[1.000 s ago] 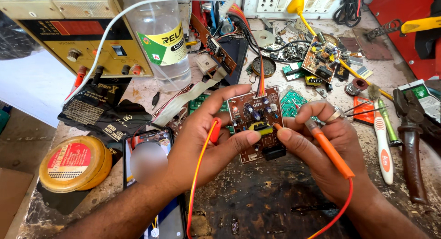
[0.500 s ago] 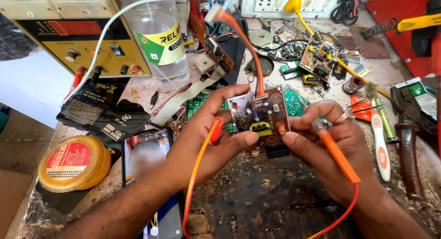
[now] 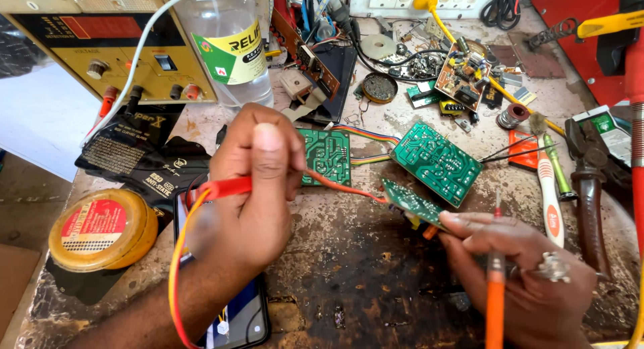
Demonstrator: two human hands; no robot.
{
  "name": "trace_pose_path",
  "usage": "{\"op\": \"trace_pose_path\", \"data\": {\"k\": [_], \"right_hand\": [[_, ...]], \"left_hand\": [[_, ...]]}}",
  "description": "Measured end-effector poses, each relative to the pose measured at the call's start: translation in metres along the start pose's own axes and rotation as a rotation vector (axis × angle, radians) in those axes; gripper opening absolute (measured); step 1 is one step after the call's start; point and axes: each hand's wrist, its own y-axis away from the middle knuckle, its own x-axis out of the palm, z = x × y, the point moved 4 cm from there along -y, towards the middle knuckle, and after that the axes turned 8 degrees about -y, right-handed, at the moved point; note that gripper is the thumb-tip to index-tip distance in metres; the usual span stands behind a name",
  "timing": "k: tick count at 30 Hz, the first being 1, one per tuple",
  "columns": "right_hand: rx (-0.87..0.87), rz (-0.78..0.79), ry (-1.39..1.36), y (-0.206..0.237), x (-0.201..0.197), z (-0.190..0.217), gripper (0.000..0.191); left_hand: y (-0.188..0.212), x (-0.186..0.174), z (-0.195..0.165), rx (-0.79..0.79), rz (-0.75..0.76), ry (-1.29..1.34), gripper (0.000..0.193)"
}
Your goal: The person tests green circuit boards by touching multimeter probes to their contacts, then works on a brown power board, using a soldering iron to rework joints and tweezers to pull components off the board. They handle several boards one at a time on a cluttered workbench.
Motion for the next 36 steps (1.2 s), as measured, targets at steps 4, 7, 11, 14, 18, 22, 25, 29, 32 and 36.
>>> {"op": "trace_pose_path", "data": {"k": [4, 7, 11, 14, 18, 22, 25, 29, 32, 36], "right_hand": [[-0.013, 0.062, 0.026, 0.004, 0.003, 0.005, 0.024], [0.029, 0.096, 0.021, 0.005, 0.005, 0.006, 0.024], [0.071, 0.173, 0.010, 0.005, 0.009, 0.003, 0.026], [0.109, 0.194, 0.028, 0.006, 0.012, 0.001, 0.031], [0.151, 0.219, -0.002, 0.007, 0.013, -0.003, 0.035], [0.185, 0.216, -0.065, 0.009, 0.013, -0.004, 0.034], [0.013, 0.197, -0.004, 0.008, 0.008, 0.002, 0.035], [0.065, 0.046, -0.146, 0.011, -0.004, 0.002, 0.028], [0.207, -0.103, -0.232, 0.007, -0.014, -0.007, 0.020], [0.348, 0.068, 0.188, -0.020, -0.027, -0.029, 0.026]], "left_hand": [[-0.003, -0.002, -0.004, 0.017, 0.020, -0.015, 0.037], [-0.003, 0.002, -0.002, -0.037, 0.092, -0.076, 0.038], [0.003, 0.009, 0.003, -0.172, 0.212, -0.035, 0.042], [-0.001, 0.012, 0.002, -0.101, 0.270, -0.089, 0.049], [-0.001, 0.015, 0.002, -0.096, 0.326, -0.090, 0.058], [-0.001, 0.015, 0.001, -0.065, 0.348, -0.169, 0.067], [-0.003, 0.013, 0.000, -0.054, 0.306, -0.196, 0.073], [-0.007, 0.005, -0.004, -0.045, 0.269, -0.184, 0.076], [-0.010, 0.000, -0.004, -0.048, 0.199, -0.179, 0.072], [-0.012, -0.003, -0.005, -0.012, 0.154, -0.158, 0.065]]}}
